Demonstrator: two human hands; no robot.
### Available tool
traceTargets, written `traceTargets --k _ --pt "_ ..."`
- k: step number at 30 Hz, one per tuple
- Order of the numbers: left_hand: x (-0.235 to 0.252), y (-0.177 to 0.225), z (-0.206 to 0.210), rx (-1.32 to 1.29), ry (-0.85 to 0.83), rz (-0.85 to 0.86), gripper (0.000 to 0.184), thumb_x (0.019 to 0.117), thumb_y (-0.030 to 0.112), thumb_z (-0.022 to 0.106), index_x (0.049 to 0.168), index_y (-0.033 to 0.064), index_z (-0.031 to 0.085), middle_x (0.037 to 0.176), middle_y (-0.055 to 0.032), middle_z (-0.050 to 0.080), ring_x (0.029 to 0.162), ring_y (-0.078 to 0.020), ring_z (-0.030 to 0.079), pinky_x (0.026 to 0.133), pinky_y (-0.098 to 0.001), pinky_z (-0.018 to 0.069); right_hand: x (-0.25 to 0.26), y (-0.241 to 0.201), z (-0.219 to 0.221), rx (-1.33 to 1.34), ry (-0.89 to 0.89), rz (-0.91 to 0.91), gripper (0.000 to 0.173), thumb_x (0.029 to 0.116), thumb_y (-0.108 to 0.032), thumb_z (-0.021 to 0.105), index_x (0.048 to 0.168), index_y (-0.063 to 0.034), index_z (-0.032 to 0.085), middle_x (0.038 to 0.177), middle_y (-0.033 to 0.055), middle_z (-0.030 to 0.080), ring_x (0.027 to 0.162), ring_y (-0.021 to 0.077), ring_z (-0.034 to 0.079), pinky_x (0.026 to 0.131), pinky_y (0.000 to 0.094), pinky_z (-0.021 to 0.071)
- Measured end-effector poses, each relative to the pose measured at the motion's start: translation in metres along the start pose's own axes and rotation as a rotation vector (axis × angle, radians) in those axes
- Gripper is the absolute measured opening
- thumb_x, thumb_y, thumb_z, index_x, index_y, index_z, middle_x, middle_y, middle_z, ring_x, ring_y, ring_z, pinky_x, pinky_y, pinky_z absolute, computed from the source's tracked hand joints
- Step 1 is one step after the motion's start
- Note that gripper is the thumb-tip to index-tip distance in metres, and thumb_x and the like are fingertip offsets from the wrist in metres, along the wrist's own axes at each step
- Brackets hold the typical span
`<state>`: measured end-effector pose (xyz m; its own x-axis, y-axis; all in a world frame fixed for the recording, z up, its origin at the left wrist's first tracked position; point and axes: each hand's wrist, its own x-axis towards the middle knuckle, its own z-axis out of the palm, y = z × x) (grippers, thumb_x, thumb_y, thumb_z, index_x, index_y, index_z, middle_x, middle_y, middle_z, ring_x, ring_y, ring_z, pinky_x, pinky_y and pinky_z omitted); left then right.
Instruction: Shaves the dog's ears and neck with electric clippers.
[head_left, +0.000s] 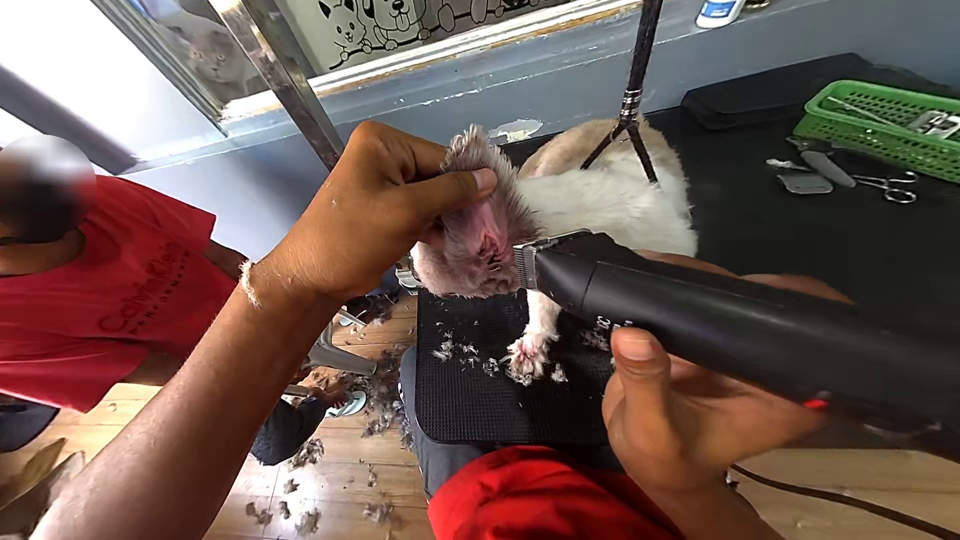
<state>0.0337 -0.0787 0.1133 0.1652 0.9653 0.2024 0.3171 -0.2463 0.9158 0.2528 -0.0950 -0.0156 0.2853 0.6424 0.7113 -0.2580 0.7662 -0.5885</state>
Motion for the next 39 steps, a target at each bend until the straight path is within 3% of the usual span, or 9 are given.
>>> traceTargets --k 9,18,20,24,31,35,39 --pt "-0.002 0.000 0.002 -0.022 0.023 0.004 0.021 0.1023 0.007 0.058 0.087 0.0006 0.071 0.078 -0.0067 0.072 0.069 -0.0123 0.070 0.063 -0.0270 0.0621 0.006 0.006 0.006 0.104 -0.097 -0.023 0.062 0.0823 -0.009 0.085 0.128 -0.0130 0.043 0.126 0.0051 0.064 0.121 0.0267 0.065 0.102 0.0441 0.0584" --pt "0.000 -0.002 0.003 -0.028 0.051 0.003 0.021 0.1025 0.008 0.059 0.088 0.0004 0.071 0.079 -0.0071 0.072 0.069 -0.0128 0.071 0.062 -0.0272 0.0620 0.012 0.008 0.000 0.163 -0.357 0.040 0.060 0.0834 -0.009 0.084 0.129 -0.0124 0.045 0.127 0.0091 0.067 0.121 0.0301 0.066 0.105 0.0474 0.0566" --pt "0.000 -0.002 0.003 -0.024 0.060 -0.003 0.021 0.1029 0.009 0.059 0.089 0.0006 0.072 0.080 -0.0070 0.073 0.071 -0.0133 0.071 0.063 -0.0280 0.0627 0.014 0.007 -0.005 0.176 -0.293 0.019 0.060 0.0851 -0.014 0.084 0.131 -0.0138 0.045 0.128 0.0059 0.067 0.120 0.0261 0.066 0.102 0.0425 0.0582" --pt "0.000 -0.005 0.002 -0.047 0.065 -0.009 0.021 0.1035 0.009 0.057 0.090 0.0002 0.071 0.082 -0.0077 0.073 0.073 -0.0144 0.073 0.066 -0.0300 0.0643 0.017 0.010 -0.007 0.110 -0.126 -0.065 0.061 0.0850 -0.016 0.084 0.130 -0.0122 0.043 0.124 0.0047 0.065 0.117 0.0245 0.066 0.099 0.0429 0.0583" --pt "0.001 -0.004 0.002 -0.066 0.072 0.000 0.021 0.1033 0.007 0.057 0.089 0.0001 0.071 0.080 -0.0077 0.073 0.071 -0.0136 0.072 0.064 -0.0288 0.0635 0.011 0.019 0.012 0.165 -0.184 -0.071 0.061 0.0828 -0.004 0.083 0.128 -0.0128 0.043 0.128 0.0059 0.064 0.123 0.0264 0.064 0.103 0.0433 0.0575" --pt "0.000 -0.003 0.003 -0.061 0.087 0.008 0.021 0.1033 0.007 0.057 0.088 0.0002 0.070 0.080 -0.0079 0.073 0.071 -0.0142 0.073 0.064 -0.0291 0.0640 0.009 0.015 0.012 0.207 -0.266 -0.006 0.062 0.0809 -0.005 0.085 0.128 -0.0129 0.045 0.125 0.0067 0.067 0.120 0.0276 0.066 0.102 0.0446 0.0586" --pt "-0.001 -0.004 0.003 -0.053 0.108 0.019 0.022 0.1035 0.008 0.057 0.088 0.0009 0.071 0.081 -0.0073 0.073 0.072 -0.0144 0.073 0.064 -0.0297 0.0642 0.008 0.010 0.011 0.100 -0.114 -0.063 0.060 0.0833 -0.016 0.086 0.128 -0.0135 0.046 0.120 0.0028 0.067 0.113 0.0223 0.068 0.096 0.0402 0.0605"
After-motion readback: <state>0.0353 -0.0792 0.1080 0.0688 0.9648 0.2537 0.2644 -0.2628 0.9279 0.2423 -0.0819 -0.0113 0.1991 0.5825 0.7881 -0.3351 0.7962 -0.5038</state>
